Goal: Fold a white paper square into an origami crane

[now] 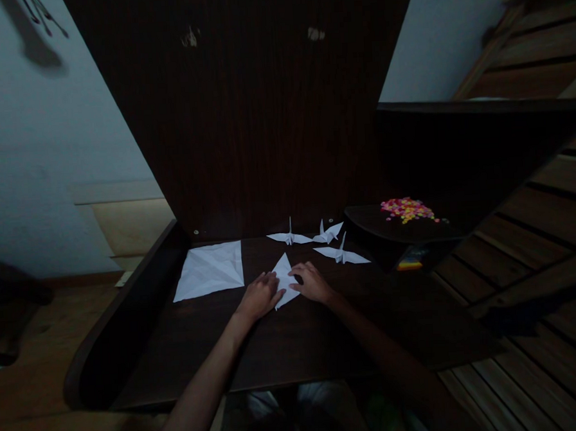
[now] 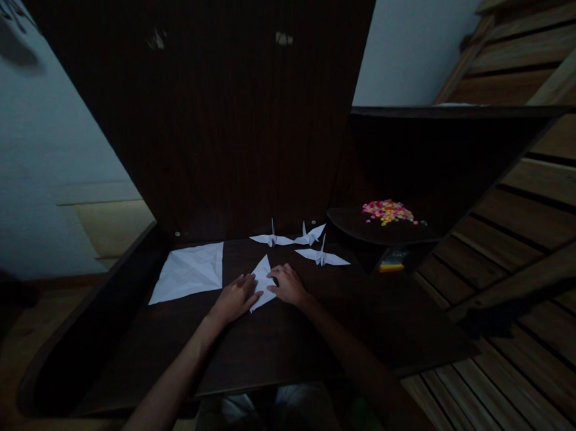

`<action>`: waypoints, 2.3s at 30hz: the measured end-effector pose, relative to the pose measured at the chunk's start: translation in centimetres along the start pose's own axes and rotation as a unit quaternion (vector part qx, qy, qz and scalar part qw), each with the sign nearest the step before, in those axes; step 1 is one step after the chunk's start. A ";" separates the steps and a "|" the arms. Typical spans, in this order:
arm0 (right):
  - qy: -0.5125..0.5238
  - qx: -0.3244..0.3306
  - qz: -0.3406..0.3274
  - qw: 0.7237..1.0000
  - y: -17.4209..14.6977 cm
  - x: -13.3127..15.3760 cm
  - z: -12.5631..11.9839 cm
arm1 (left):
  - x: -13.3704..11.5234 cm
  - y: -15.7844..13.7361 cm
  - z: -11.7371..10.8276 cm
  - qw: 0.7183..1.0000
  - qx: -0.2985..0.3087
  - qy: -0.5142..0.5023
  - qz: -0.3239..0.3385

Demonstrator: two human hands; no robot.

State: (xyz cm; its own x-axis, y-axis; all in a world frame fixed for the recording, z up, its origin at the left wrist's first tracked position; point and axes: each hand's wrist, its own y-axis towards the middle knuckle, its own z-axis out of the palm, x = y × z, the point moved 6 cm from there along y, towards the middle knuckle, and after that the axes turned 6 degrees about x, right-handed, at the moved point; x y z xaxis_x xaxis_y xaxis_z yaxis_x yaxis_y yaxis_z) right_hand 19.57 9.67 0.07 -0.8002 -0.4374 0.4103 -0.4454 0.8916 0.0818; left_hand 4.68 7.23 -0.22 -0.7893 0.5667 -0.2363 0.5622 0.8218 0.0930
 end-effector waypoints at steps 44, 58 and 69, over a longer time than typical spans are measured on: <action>0.172 -0.007 -0.171 0.970 -0.7 -0.4 -4.2 | 0.0 -2.3 -2.0 0.975 -0.061 -0.193 0.090; 0.179 -0.100 -0.136 0.969 -2.5 3.4 -9.0 | -0.3 -3.6 -5.3 0.856 -0.186 -0.483 -0.014; 0.154 -0.137 -0.170 0.964 -3.7 5.3 -9.9 | 0.3 -3.8 -7.9 0.840 -0.283 -0.448 -0.113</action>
State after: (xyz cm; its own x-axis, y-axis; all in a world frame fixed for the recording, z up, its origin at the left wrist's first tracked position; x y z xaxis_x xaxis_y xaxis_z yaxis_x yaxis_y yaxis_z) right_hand 20.98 5.22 10.94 -0.4514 -0.6919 0.5635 -0.5047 0.7187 0.4782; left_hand 0.37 4.79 6.96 -0.2139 0.3277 -0.9202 0.0142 0.9430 0.3325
